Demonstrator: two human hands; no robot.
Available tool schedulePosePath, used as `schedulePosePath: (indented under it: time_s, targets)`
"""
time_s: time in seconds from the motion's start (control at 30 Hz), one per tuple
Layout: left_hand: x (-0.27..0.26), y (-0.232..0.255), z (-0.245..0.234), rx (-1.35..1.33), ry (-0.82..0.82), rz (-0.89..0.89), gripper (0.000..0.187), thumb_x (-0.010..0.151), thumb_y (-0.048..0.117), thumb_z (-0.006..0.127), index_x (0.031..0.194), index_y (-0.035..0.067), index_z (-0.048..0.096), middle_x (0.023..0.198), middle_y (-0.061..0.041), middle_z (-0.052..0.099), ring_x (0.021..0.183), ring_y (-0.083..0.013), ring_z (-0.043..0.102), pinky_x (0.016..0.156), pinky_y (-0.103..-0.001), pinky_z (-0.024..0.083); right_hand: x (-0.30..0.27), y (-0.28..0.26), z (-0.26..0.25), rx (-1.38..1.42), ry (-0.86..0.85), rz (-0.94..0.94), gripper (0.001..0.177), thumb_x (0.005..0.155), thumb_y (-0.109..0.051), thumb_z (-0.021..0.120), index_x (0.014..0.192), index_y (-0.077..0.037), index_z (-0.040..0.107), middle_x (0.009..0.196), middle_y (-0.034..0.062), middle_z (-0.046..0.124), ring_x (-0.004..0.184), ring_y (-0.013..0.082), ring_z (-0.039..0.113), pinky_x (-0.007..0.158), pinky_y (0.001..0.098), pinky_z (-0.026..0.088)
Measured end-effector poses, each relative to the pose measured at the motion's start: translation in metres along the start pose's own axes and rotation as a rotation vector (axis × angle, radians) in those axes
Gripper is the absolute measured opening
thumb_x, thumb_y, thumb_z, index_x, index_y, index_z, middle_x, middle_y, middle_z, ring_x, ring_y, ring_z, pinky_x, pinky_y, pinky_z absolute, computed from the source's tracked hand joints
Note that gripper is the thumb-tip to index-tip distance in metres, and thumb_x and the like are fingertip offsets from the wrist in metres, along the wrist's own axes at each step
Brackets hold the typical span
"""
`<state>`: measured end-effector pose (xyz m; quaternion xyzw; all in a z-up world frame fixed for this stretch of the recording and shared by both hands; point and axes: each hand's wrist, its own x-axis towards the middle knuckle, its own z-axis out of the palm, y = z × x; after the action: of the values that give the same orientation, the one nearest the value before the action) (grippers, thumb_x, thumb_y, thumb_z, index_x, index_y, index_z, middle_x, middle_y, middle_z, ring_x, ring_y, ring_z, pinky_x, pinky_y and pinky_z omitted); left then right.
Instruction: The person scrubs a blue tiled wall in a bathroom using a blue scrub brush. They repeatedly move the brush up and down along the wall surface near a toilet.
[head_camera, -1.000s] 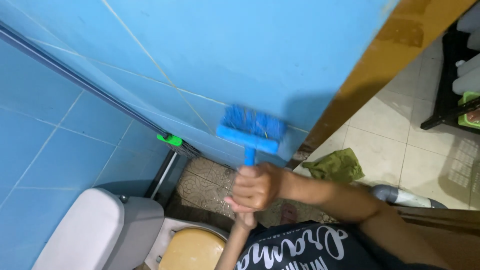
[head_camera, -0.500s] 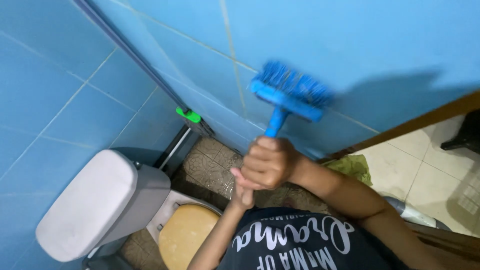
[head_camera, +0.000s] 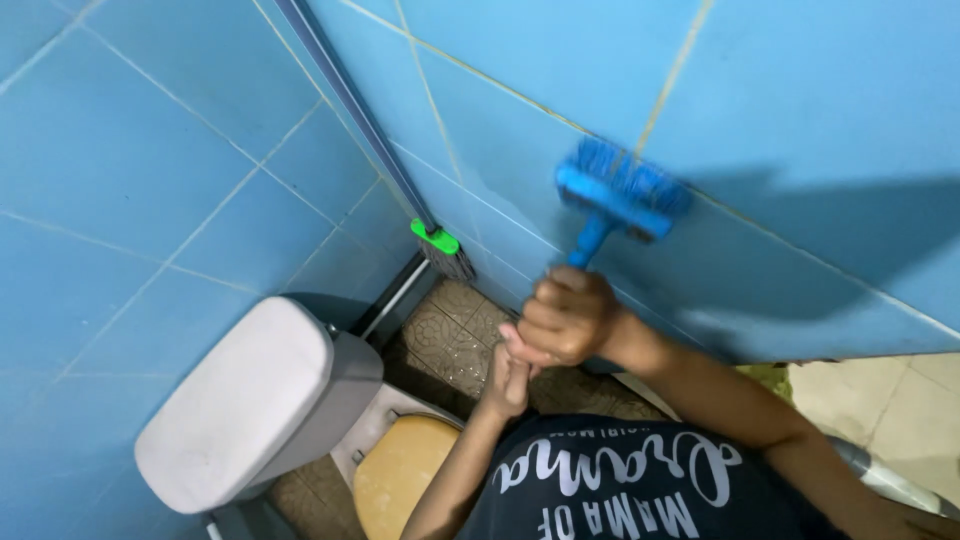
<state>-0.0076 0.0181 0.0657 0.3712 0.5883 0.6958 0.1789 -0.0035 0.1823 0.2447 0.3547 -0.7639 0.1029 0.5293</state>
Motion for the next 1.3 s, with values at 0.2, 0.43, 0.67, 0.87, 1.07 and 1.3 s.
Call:
schedulePosePath:
  time_s: [0.2, 0.43, 0.67, 0.87, 1.07, 1.3]
  targets:
    - [0.037, 0.003, -0.018, 0.018, 0.062, 0.092, 0.081, 0.102, 0.062, 0.019, 0.05, 0.015, 0.058, 0.044, 0.001, 0.044, 0.045, -0.0111, 0.036, 0.049, -0.024, 0.039, -0.001, 0.02, 0.033, -0.054, 0.02, -0.077, 0.041, 0.095, -0.022, 0.052, 0.055, -0.017, 0.055, 0.065, 0.0025, 0.045, 0.054, 0.0184, 0.045, 0.058, 0.0323, 0.045]
    - [-0.032, -0.104, -0.018, 0.133, 0.072, -0.041, 0.052, 0.106, 0.035, 0.035, 0.117, -0.005, 0.067, 0.109, -0.028, 0.071, 0.107, -0.0348, 0.065, 0.094, -0.047, 0.052, -0.095, -0.014, 0.083, 0.077, -0.109, 0.12, 0.046, 0.097, -0.025, 0.06, 0.053, -0.015, 0.048, 0.057, 0.0011, 0.041, 0.048, 0.0191, 0.042, 0.052, 0.0333, 0.039]
    - [0.045, -0.079, -0.094, -0.154, 0.193, 0.017, 0.072, 0.097, 0.074, 0.04, 0.091, 0.009, 0.069, 0.062, -0.006, 0.063, 0.044, -0.0098, 0.048, 0.044, -0.022, 0.038, 0.045, 0.056, 0.097, -0.039, 0.017, -0.071, 0.037, 0.091, -0.015, 0.064, 0.057, -0.014, 0.05, 0.061, 0.0034, 0.041, 0.054, 0.0215, 0.044, 0.058, 0.0349, 0.044]
    - [0.078, 0.0, -0.107, 0.033, 0.2, 0.042, 0.091, 0.093, 0.081, 0.017, 0.101, 0.001, 0.059, 0.054, -0.006, 0.055, 0.041, -0.0121, 0.046, 0.041, -0.023, 0.04, 0.049, 0.062, 0.134, -0.042, 0.123, -0.037, 0.04, 0.088, -0.011, 0.066, 0.052, -0.013, 0.047, 0.059, 0.0045, 0.041, 0.055, 0.0222, 0.044, 0.058, 0.0332, 0.046]
    - [-0.038, -0.188, -0.088, 0.098, 0.263, -0.175, 0.067, 0.104, 0.053, 0.026, 0.069, 0.012, 0.067, 0.058, -0.01, 0.06, 0.058, -0.0255, 0.061, 0.058, -0.033, 0.05, -0.048, 0.017, 0.16, 0.093, -0.075, 0.137, 0.04, 0.089, -0.015, 0.065, 0.052, -0.015, 0.048, 0.059, 0.0025, 0.046, 0.057, 0.0209, 0.049, 0.063, 0.0357, 0.047]
    - [-0.104, -0.215, -0.091, 0.113, 0.176, -0.454, 0.058, 0.106, 0.046, 0.033, 0.07, 0.011, 0.061, 0.06, -0.006, 0.06, 0.059, -0.0188, 0.053, 0.058, -0.033, 0.044, -0.076, -0.022, 0.15, 0.078, -0.089, 0.279, 0.04, 0.088, -0.018, 0.069, 0.052, -0.013, 0.053, 0.056, 0.0033, 0.05, 0.054, 0.0206, 0.051, 0.073, 0.0363, 0.051]
